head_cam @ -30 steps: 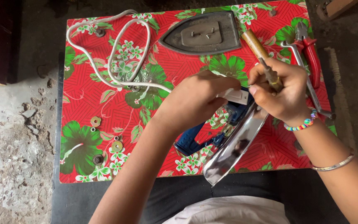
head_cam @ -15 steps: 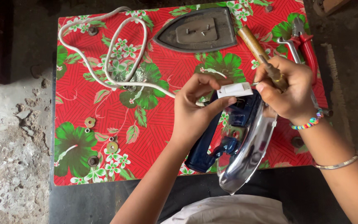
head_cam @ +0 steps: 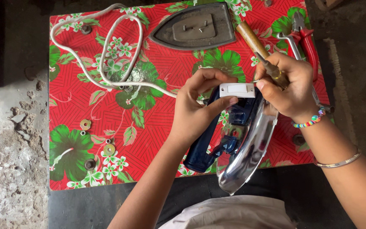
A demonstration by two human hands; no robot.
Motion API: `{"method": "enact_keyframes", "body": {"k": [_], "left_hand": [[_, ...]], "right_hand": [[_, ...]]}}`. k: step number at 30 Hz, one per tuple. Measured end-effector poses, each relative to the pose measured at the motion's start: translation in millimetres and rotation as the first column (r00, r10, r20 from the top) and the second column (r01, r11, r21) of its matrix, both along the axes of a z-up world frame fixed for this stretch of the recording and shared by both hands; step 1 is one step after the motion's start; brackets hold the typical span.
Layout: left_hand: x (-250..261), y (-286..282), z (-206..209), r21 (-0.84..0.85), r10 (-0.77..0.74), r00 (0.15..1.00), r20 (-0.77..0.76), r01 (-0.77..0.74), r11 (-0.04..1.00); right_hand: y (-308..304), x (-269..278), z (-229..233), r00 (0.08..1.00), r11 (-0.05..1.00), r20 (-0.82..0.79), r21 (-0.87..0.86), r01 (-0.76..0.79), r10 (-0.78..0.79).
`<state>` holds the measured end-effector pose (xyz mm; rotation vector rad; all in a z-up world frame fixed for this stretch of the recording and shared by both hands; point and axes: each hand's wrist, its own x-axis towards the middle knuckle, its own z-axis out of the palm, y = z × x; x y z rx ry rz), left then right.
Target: The person repairs an electric iron by hand, using a screwdriver to remove and replace screws on the internal handle and body components.
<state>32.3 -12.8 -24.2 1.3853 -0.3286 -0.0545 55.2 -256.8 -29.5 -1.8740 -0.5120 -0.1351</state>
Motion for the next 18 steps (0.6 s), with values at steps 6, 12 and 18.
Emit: {"method": "enact_keyframes", "body": {"k": [6, 12, 18], "left_hand": [[1.3, 3.5, 5.5, 0.196, -0.018, 0.997, 0.071, 0.004, 0.981], [4.9, 8.3, 6.2, 0.180, -0.126, 0.983, 0.130, 0.102, 0.978], [0.7, 12.1, 4.0, 0.417, -0.112, 0.928, 0.354, -0.049, 0.908]], "right_hand": [[2.8, -1.2, 3.0, 0.996, 1.000, 0.088, -0.008, -0.009, 0.010], [4.5, -2.7, 8.0, 0.998, 0.999, 0.041, -0.008, -0.049, 0.049], [7.8, -3.3, 13.6, 0.994, 0.990, 0.108, -0.138, -0.007, 0.022]]}}
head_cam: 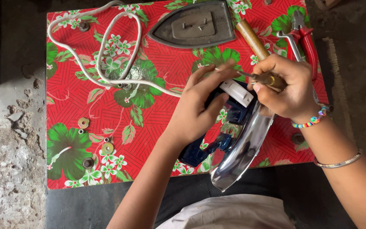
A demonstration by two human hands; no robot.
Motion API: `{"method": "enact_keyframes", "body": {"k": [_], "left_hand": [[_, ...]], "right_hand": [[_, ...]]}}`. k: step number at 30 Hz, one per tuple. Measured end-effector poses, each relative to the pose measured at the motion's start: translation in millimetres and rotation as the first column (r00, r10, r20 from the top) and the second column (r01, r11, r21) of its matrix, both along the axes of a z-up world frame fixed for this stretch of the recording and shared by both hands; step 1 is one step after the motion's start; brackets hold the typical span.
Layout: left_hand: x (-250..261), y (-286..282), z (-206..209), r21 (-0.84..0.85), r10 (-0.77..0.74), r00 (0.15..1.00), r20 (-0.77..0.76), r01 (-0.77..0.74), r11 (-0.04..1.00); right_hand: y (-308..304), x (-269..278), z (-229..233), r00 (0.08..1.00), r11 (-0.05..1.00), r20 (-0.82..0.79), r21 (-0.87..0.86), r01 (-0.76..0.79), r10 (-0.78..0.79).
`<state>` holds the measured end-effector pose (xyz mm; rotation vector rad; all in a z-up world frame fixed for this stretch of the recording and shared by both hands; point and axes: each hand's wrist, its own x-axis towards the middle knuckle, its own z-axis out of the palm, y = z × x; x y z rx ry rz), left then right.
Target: The person repairs an electric iron by hand, using a screwdriver to remove and replace screws on the internal handle and body components.
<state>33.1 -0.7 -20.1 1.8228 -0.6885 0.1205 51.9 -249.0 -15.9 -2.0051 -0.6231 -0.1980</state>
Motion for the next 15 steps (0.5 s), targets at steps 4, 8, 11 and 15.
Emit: {"method": "enact_keyframes", "body": {"k": [4, 8, 11, 15], "left_hand": [[-7.4, 2.3, -2.1, -0.119, 0.002, 0.983, -0.185, -0.025, 0.993], [-14.4, 3.2, -3.9, -0.231, -0.027, 0.882, -0.471, -0.093, 0.969], [-19.6, 5.5, -2.4, -0.257, -0.047, 0.856, -0.514, -0.101, 0.961], [-27.2, 5.8, -0.7, -0.096, 0.087, 0.849, -0.521, -0.160, 0.982]], "right_hand": [[0.8, -0.7, 2.0, 1.000, 0.997, -0.002, -0.064, 0.030, -0.030], [-9.7, 2.8, -10.4, 0.999, 0.996, 0.006, -0.077, 0.054, -0.054], [-20.0, 4.4, -32.8, 0.996, 0.981, -0.084, 0.190, 0.029, -0.013], [-35.9, 0.6, -63.6, 0.962, 0.879, -0.267, 0.444, 0.173, -0.054]]}}
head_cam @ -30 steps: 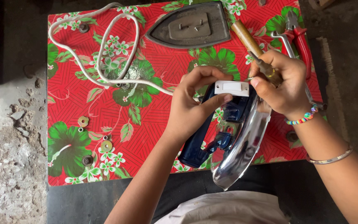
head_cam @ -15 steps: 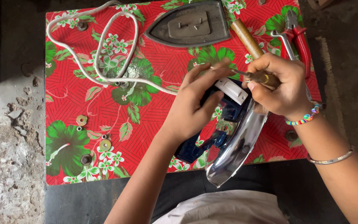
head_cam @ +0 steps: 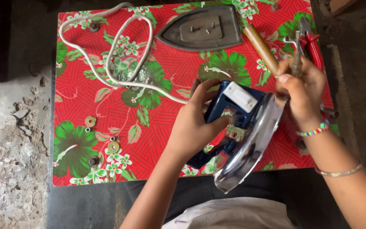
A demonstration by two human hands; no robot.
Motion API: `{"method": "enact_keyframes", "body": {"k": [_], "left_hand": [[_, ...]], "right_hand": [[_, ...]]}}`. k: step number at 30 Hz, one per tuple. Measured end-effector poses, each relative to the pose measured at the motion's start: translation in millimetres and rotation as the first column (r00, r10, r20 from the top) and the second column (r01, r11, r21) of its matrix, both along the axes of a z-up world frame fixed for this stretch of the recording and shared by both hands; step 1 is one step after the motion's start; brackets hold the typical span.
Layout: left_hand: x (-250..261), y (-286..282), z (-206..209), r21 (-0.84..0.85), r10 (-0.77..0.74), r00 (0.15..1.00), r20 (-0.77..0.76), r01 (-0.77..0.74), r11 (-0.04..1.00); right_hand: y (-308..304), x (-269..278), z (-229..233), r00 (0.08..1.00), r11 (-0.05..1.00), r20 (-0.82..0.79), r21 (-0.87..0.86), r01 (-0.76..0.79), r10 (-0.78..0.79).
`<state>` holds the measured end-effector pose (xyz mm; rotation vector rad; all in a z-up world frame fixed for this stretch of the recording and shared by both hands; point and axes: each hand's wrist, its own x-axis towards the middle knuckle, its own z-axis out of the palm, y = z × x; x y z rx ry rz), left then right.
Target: The person repairs an electric iron by hand, using a screwdriver to remove and replace screws on the internal handle and body components.
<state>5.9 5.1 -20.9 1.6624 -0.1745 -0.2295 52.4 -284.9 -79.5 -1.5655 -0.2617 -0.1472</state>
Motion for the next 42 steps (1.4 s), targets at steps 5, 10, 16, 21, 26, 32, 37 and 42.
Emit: {"method": "enact_keyframes", "body": {"k": [5, 10, 16, 21, 26, 32, 37, 42], "left_hand": [[-5.2, -2.2, 2.3, -0.018, 0.133, 0.991, 0.006, -0.133, 0.991], [-9.4, -6.7, 3.1, -0.171, 0.074, 0.984, -0.164, -0.103, 0.980], [-9.9, -14.0, 9.9, -0.366, 0.003, 0.970, -0.241, -0.094, 0.926], [-11.3, -18.9, 10.6, -0.406, 0.003, 0.980, -0.200, -0.085, 0.910], [-14.0, -21.0, 14.7, -0.329, 0.033, 0.979, -0.199, -0.099, 0.939], [-16.9, -23.5, 12.8, -0.338, 0.075, 0.971, -0.227, -0.151, 0.929], [-21.3, -27.8, 3.7, -0.273, 0.111, 0.987, -0.117, -0.139, 0.952], [-25.6, -33.8, 4.6, -0.309, 0.115, 0.993, -0.034, -0.120, 0.943]], "right_hand": [[-10.3, -30.9, 4.3, 0.984, 0.931, -0.114, -0.353, 0.091, -0.139], [-3.2, -38.5, 26.3, 0.946, 0.503, -0.221, -0.861, -0.076, -0.236], [1.3, -28.7, 48.3, 0.993, 0.529, -0.083, -0.848, -0.030, -0.078], [1.6, -29.2, 82.9, 0.966, 0.658, -0.014, -0.735, 0.164, -0.258], [30.3, -48.0, 112.1, 0.985, 0.703, 0.053, -0.694, 0.153, -0.163], [59.5, -45.8, 122.2, 0.994, 0.629, 0.106, -0.774, 0.071, 0.018], [58.2, -52.9, 122.1, 0.973, 0.558, 0.215, -0.819, 0.135, 0.080], [47.9, -58.9, 101.1, 0.934, 0.527, 0.352, -0.805, 0.272, 0.056]]}}
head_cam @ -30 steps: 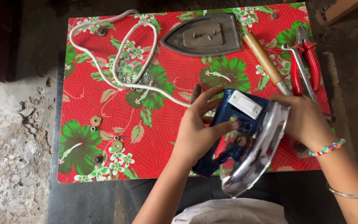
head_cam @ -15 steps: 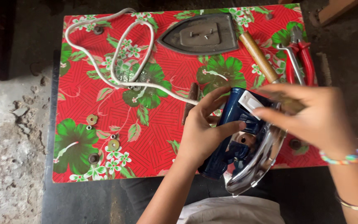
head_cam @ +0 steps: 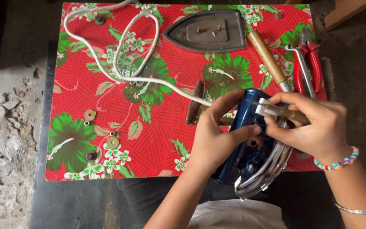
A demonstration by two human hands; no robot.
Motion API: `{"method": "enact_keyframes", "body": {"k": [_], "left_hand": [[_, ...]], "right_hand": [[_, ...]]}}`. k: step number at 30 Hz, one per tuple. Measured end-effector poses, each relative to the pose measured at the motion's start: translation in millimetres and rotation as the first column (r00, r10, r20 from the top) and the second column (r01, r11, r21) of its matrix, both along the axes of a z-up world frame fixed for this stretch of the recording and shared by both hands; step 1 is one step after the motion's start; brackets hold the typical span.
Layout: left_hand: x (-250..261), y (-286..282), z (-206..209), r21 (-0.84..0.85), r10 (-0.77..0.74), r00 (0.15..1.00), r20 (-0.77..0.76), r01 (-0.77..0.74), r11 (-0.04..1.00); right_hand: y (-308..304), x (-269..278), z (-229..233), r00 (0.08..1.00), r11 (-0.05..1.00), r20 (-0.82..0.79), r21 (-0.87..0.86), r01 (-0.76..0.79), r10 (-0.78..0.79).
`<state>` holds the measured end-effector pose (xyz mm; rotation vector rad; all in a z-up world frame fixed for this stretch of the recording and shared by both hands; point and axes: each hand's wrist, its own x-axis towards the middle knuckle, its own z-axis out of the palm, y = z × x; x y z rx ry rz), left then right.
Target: The person repairs an electric iron by hand, using a screwdriver to remove and replace screws on the internal handle and body components.
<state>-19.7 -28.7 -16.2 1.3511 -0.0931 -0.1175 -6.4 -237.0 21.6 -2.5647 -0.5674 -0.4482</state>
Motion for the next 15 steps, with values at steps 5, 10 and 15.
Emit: {"method": "enact_keyframes", "body": {"k": [5, 10, 15], "left_hand": [[-2.6, -6.3, 9.4, 0.007, -0.020, 0.994, -0.105, 0.021, 1.000], [-1.5, -10.7, 15.1, -0.015, -0.031, 0.989, -0.142, 0.029, 0.999], [-3.2, -12.7, 18.3, -0.011, -0.006, 0.990, -0.140, 0.005, 1.000]], "right_hand": [[-19.9, -3.0, -24.5, 0.997, 0.990, -0.019, 0.116, 0.077, -0.075], [-29.9, -10.6, -33.4, 0.993, 0.989, -0.021, 0.092, 0.120, -0.119], [-22.8, -13.0, -28.9, 0.995, 0.983, -0.056, 0.160, 0.094, -0.086]]}}
